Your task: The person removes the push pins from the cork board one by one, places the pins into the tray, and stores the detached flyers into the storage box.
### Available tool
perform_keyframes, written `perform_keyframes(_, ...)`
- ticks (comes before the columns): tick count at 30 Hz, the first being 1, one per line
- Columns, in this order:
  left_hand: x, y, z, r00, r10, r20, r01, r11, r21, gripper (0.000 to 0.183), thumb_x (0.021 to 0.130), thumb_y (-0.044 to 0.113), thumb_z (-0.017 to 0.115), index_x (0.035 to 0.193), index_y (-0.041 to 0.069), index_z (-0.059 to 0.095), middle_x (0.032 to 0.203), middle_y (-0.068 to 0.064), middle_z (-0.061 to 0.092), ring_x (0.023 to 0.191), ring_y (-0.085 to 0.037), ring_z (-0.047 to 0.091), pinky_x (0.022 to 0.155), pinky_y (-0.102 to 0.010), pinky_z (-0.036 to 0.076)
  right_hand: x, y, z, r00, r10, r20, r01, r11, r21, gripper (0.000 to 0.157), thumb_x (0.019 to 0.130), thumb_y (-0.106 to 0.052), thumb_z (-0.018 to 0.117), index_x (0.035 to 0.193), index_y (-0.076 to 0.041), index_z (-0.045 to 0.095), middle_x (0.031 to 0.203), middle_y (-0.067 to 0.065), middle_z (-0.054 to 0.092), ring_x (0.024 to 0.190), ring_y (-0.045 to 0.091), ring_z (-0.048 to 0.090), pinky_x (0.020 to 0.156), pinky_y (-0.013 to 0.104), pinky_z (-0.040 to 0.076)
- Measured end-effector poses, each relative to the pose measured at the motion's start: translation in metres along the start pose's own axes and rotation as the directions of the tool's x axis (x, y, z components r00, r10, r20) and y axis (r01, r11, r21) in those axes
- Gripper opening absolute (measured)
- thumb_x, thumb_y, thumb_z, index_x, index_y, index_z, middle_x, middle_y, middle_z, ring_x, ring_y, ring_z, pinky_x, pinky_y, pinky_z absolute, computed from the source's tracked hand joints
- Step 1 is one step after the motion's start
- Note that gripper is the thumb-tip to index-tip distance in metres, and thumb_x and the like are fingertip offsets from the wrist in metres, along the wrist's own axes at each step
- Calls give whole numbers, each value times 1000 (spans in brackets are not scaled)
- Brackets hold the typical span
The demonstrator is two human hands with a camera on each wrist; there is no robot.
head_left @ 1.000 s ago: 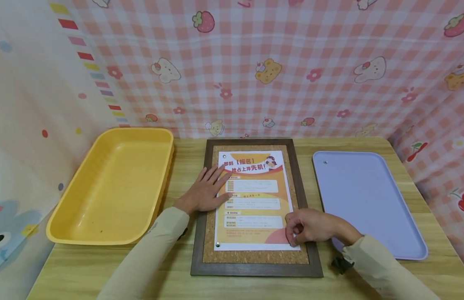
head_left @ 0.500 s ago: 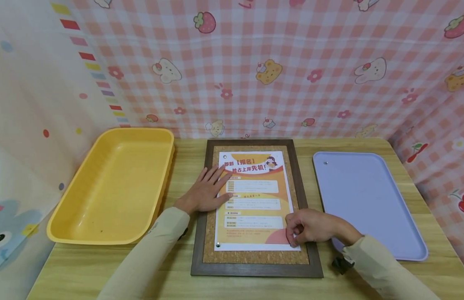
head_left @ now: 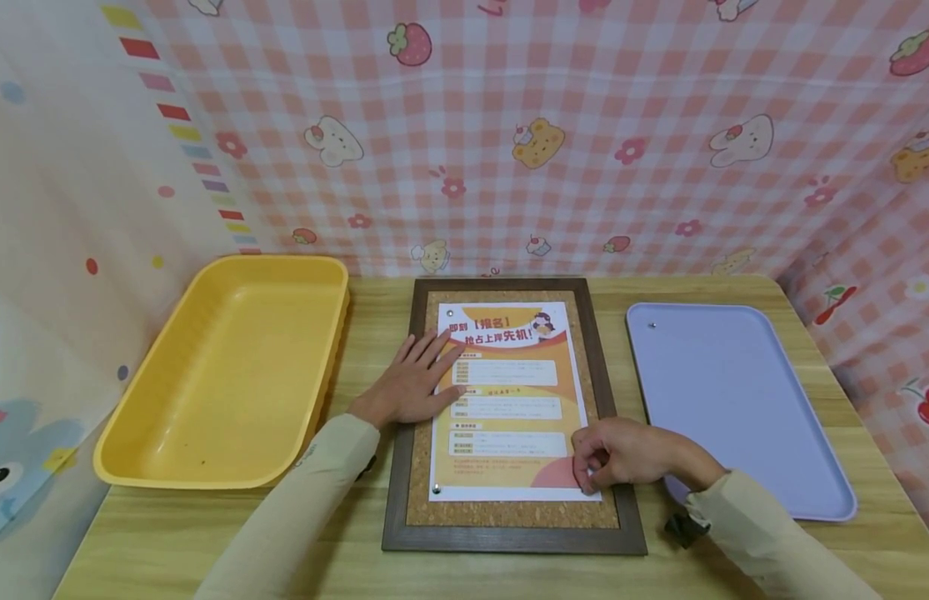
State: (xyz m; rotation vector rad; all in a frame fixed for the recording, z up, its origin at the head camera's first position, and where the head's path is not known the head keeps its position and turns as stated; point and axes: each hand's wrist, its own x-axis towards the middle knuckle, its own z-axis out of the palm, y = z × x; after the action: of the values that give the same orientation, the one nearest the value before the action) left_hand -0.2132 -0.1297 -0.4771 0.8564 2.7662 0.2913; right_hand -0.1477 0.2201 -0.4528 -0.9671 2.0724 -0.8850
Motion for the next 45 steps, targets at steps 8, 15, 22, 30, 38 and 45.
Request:
perform_keyframes(8,2,-4,4,999,19,-34,-20,1000,-10,70,103,51,39,161,16,18,167,-12,5,153,-34,4,121,-55,1,-1,-1,-2,998,-56,30,54,997,51,14,84,-5,73,80,-17,75,77,-9,58,65,-2,49,58,18,43)
perform_keyframes(15,1,-1,2,999,20,-26,-20,1000,-1,70,103,51,38,161,16,17,167,-12,5,153,-35,5,121,-56,2,-2,4,-2,996,-82,26,78,990,120,8,92,-10,69,87,-15,71,77,-5,62,64,-2,48,58,17,43)
perform_keyframes(22,0,0,0,1000,13,-18,-13,1000,14,70,104,52,37,161,16,16,167,-12,5,153,-35,5,121,-56,2,-1,9,-1,995,-101,15,96,976,194,5,95,-12,67,90,-10,70,78,-2,64,63,-2,46,57,16,41)
perform_keyframes(30,0,0,0,1000,4,3,-4,1000,9,70,104,54,34,161,18,14,167,-9,2,154,-31,3,122,-54,1,0,11,-2,992,-130,5,125,965,231,6,95,-6,65,91,-9,69,80,6,67,62,-2,46,55,15,40)
perform_keyframes(38,0,0,0,1000,7,-4,-7,1000,3,70,104,54,34,161,19,14,167,-9,2,153,-31,3,121,-54,1,1,13,-2,991,-133,-15,133,962,237,6,95,-10,65,90,-8,69,79,10,67,61,-2,45,54,16,39)
perform_keyframes(45,0,0,1,1000,6,-13,-6,1000,4,70,103,55,35,161,20,16,167,-9,3,153,-32,3,121,-54,1,0,14,-2,988,-141,-67,152,968,201,7,97,-9,63,92,-7,68,81,11,67,63,-3,47,55,17,42)
